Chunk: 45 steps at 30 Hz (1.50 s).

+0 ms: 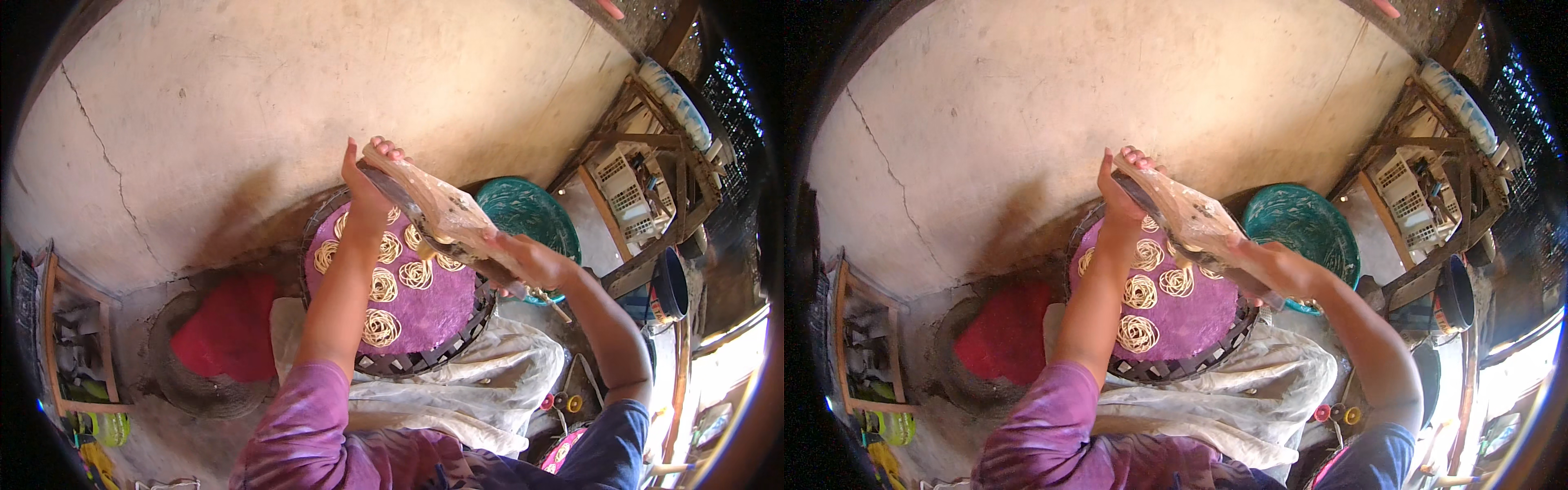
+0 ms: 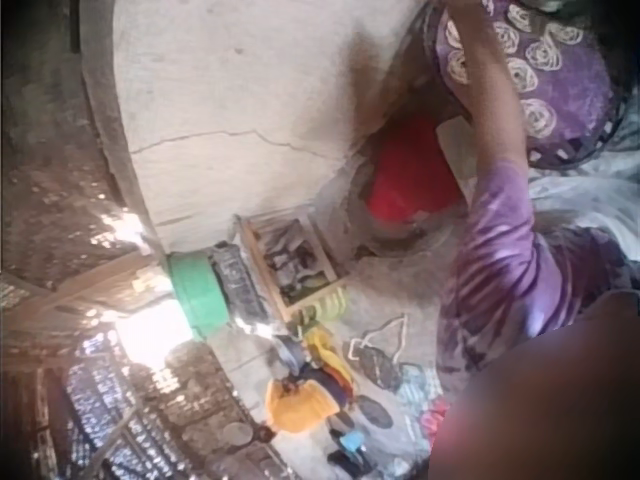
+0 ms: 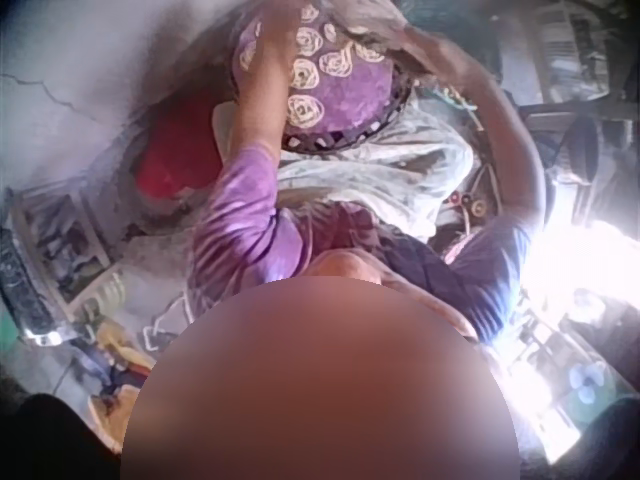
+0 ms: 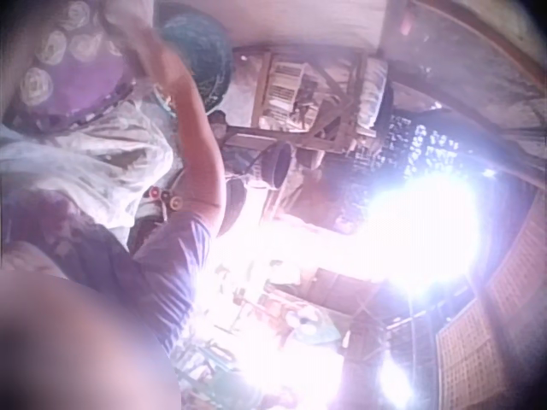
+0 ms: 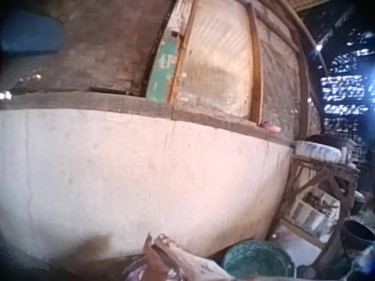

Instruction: The person uses a handheld extruder to press dough into spiral noodle shapes onto a pink cloth laid over a woven tray. They repeatedly scoop dough from a green basin, fill the extruder, and pipe the noodles in circular patterns. The person switches to a second tray mid-task and continues piping until the clip ends.

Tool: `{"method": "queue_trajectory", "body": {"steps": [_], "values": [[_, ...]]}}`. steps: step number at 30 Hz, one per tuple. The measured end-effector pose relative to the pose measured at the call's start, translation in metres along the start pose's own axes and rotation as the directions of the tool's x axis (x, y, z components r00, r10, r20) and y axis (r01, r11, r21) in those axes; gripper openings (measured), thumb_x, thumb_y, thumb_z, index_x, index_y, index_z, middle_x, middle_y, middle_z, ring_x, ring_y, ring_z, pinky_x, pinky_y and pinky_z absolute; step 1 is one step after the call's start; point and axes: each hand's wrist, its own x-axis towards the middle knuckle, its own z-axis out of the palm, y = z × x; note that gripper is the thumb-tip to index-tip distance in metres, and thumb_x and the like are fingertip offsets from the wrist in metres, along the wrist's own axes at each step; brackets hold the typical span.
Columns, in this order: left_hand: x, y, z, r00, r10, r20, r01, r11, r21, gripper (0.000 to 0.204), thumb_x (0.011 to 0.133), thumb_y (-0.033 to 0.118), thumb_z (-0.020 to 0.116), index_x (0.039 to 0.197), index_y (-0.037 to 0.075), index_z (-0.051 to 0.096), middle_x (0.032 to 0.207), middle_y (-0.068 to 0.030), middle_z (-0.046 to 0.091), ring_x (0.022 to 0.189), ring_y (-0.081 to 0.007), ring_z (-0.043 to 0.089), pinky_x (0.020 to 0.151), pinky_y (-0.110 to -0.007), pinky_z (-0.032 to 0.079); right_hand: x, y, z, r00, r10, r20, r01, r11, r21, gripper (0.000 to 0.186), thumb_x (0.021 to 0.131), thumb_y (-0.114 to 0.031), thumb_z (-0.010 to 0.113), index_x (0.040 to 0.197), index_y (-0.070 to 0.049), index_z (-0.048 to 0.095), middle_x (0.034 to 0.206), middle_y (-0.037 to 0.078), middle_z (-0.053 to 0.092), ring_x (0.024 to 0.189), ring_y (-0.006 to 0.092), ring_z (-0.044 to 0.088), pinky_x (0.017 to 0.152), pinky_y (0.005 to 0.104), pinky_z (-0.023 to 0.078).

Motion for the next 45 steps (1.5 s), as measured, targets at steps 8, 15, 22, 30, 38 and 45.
{"method": "queue_trajectory", "body": {"steps": [8, 15, 22, 30, 38, 45], "values": [[-0.02, -0.013, -0.009, 0.988, -0.061, -0.141, 0.059, 0.998, -0.019, 0.032, 0.093, 0.046, 0.048, 0.08, 0.017, 0.055, 0.072, 0.0036, 0.055, 0.073, -0.0174, 0.057, 0.075, -0.042, 0.046, -0.006, 0.034, 0.009, 0.997, 0.055, 0.058, -0.065, 0.98, 0.19, 0.072, 0.099, -0.062, 0.029, 0.106, 0.003, 0.059, 0.075, 0.011, 0.063, 0.058, 0.0179, 0.06, 0.052, 0.0319, 0.049], [-0.015, -0.024, -0.036, 0.995, 0.07, -0.076, -0.075, 0.995, -0.066, 0.027, 0.097, 0.04, 0.048, 0.078, 0.021, 0.053, 0.071, 0.0091, 0.054, 0.066, -0.0104, 0.057, 0.07, -0.04, 0.046, 0.027, 0.075, 0.004, 0.96, -0.149, 0.236, -0.045, 0.751, 0.659, 0.096, 0.086, -0.08, 0.022, 0.134, 0.0, 0.045, 0.1, 0.028, 0.065, 0.076, 0.0355, 0.07, 0.066, 0.0464, 0.059], [-0.021, -0.012, -0.053, 0.968, 0.186, -0.169, -0.207, 0.971, -0.117, 0.025, 0.097, 0.038, 0.05, 0.081, 0.019, 0.05, 0.072, 0.0058, 0.052, 0.067, -0.0136, 0.054, 0.064, -0.034, 0.048, 0.103, 0.117, 0.054, 0.817, -0.518, 0.253, -0.123, 0.272, 0.955, 0.068, 0.096, -0.061, 0.034, 0.134, -0.007, 0.048, 0.085, 0.022, 0.065, 0.066, 0.0293, 0.067, 0.06, 0.0358, 0.057], [-0.007, 0.022, -0.028, 0.984, 0.177, -0.01, -0.176, 0.968, -0.177, 0.033, 0.098, 0.042, 0.048, 0.077, 0.016, 0.052, 0.068, 0.0021, 0.053, 0.069, -0.0135, 0.054, 0.065, -0.035, 0.048, 0.103, 0.088, 0.05, 0.955, -0.291, -0.054, 0.283, 0.951, -0.127, 0.049, 0.099, -0.043, 0.045, 0.133, -0.008, 0.052, 0.112, 0.019, 0.062, 0.099, 0.0256, 0.064, 0.088, 0.0384, 0.051], [-0.003, -0.014, 0.025, 0.994, 0.034, -0.106, -0.022, 0.993, 0.112, 0.05, 0.092, 0.059, 0.048, 0.072, 0.015, 0.056, 0.064, -0.0004, 0.056, 0.071, -0.0193, 0.056, 0.08, -0.039, 0.043, 0.003, 0.056, -0.014, 0.97, -0.18, 0.166, 0.115, 0.934, 0.34, 0.083, 0.092, -0.073, 0.024, 0.128, -0.004, 0.052, 0.102, 0.021, 0.067, 0.073, 0.0227, 0.067, 0.062, 0.0333, 0.055], [-0.019, -0.075, -0.031, 0.973, -0.077, -0.216, 0.064, 0.996, -0.066, 0.049, 0.09, 0.058, 0.046, 0.079, 0.011, 0.056, 0.071, -0.0037, 0.056, 0.071, -0.0226, 0.057, 0.079, -0.042, 0.046, -0.023, 0.06, 0.0, 0.991, 0.104, 0.079, -0.122, 0.953, 0.277, 0.073, 0.097, -0.067, 0.022, 0.125, -0.006, 0.052, 0.083, 0.012, 0.064, 0.068, 0.0178, 0.064, 0.058, 0.0295, 0.052]]}}
